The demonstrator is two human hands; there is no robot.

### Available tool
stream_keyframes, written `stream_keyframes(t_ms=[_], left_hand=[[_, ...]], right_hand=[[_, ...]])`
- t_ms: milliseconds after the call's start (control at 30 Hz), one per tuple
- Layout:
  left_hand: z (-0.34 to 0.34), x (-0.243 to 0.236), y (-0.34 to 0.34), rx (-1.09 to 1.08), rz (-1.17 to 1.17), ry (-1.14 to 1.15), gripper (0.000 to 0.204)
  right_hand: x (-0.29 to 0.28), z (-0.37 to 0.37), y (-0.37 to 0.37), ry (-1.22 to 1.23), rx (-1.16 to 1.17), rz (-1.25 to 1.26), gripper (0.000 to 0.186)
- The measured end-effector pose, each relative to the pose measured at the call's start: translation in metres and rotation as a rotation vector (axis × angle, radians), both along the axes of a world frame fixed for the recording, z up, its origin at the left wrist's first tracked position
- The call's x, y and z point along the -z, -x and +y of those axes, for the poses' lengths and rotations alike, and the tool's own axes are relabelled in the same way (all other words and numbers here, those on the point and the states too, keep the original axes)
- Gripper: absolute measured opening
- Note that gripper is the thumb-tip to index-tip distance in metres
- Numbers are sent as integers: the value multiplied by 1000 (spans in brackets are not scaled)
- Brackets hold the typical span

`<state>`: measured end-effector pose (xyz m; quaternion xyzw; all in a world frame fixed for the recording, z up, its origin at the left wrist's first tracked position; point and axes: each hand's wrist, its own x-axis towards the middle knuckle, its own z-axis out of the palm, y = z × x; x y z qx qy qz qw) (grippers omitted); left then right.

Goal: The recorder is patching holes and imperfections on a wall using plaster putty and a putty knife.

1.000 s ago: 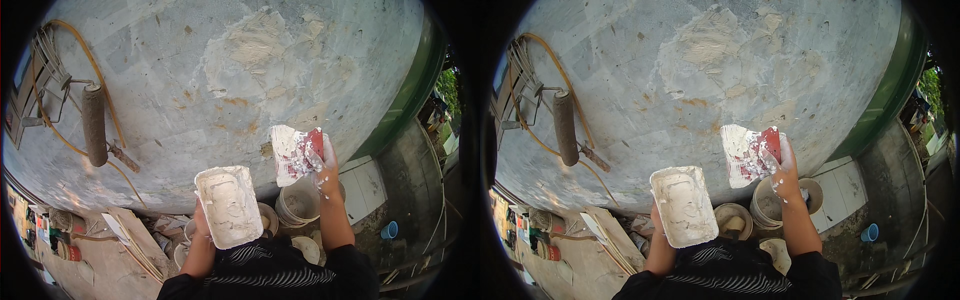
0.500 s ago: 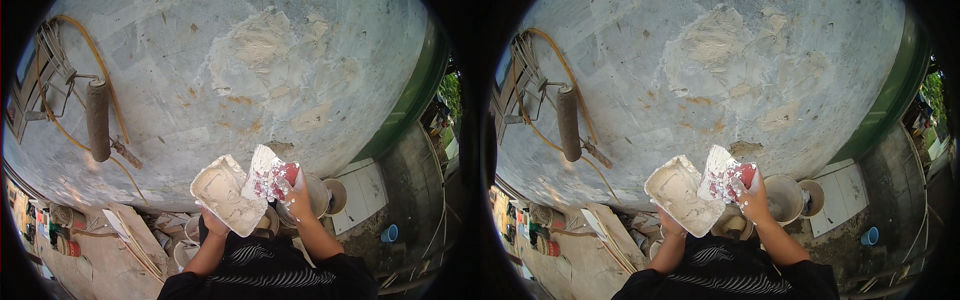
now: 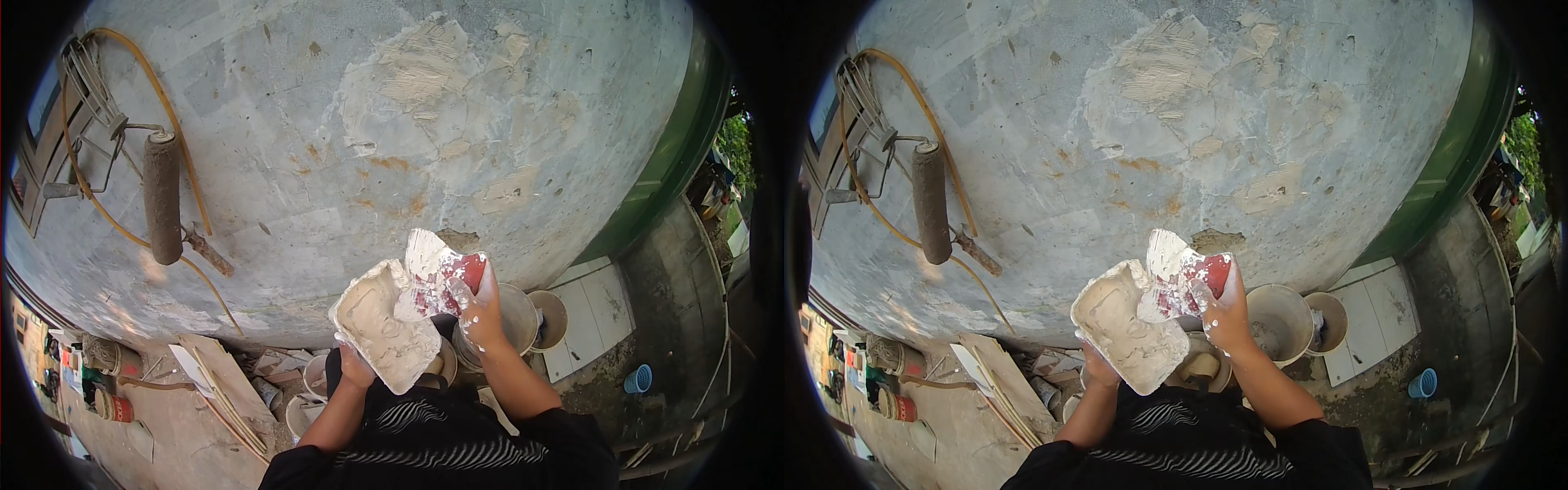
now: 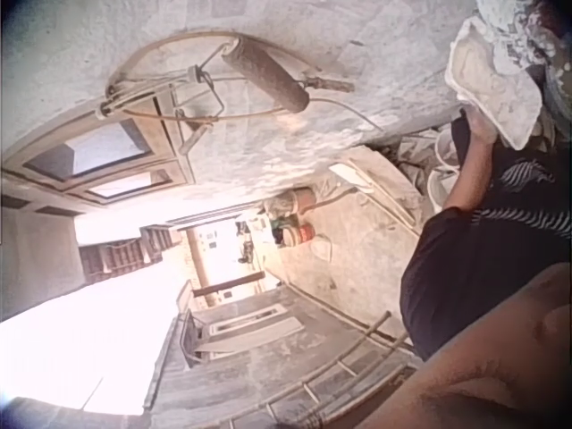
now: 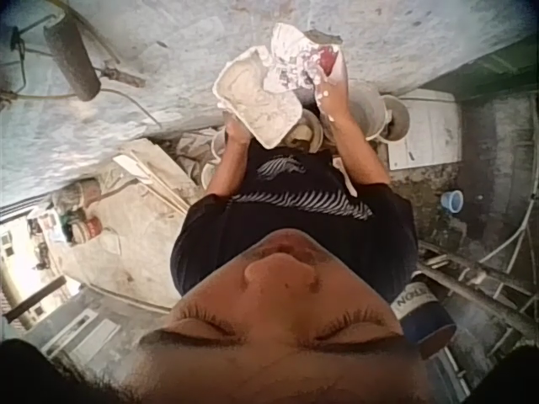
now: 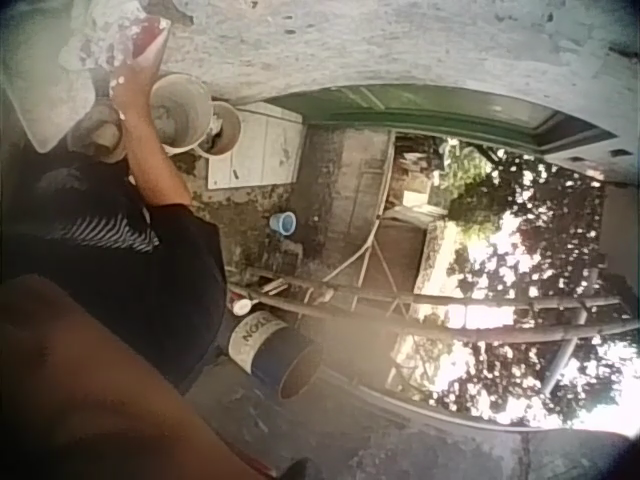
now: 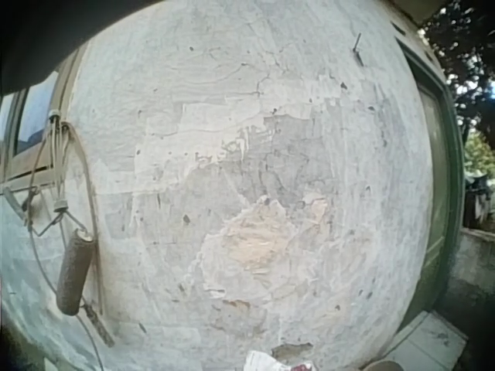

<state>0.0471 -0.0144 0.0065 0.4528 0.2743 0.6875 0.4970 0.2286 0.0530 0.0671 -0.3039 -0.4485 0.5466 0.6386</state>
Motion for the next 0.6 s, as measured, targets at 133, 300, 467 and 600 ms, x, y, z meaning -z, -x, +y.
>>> stream_keyframes(t_ms=[133,300,467,600], left_hand=[[-3,2,-3,132,-193,90,80],[-3,-6,7,138,36,111,82],[-2,-3,2,175,-170,154,79],[0,-2,-2,198,-244,130,76]], right_hand=[[-1,-1,7,-2,8,68,30],[2,7,0,8,-38,-27,29],[3,14,8,57,-200,209,32],[26,25,5,105,-337,352,40]])
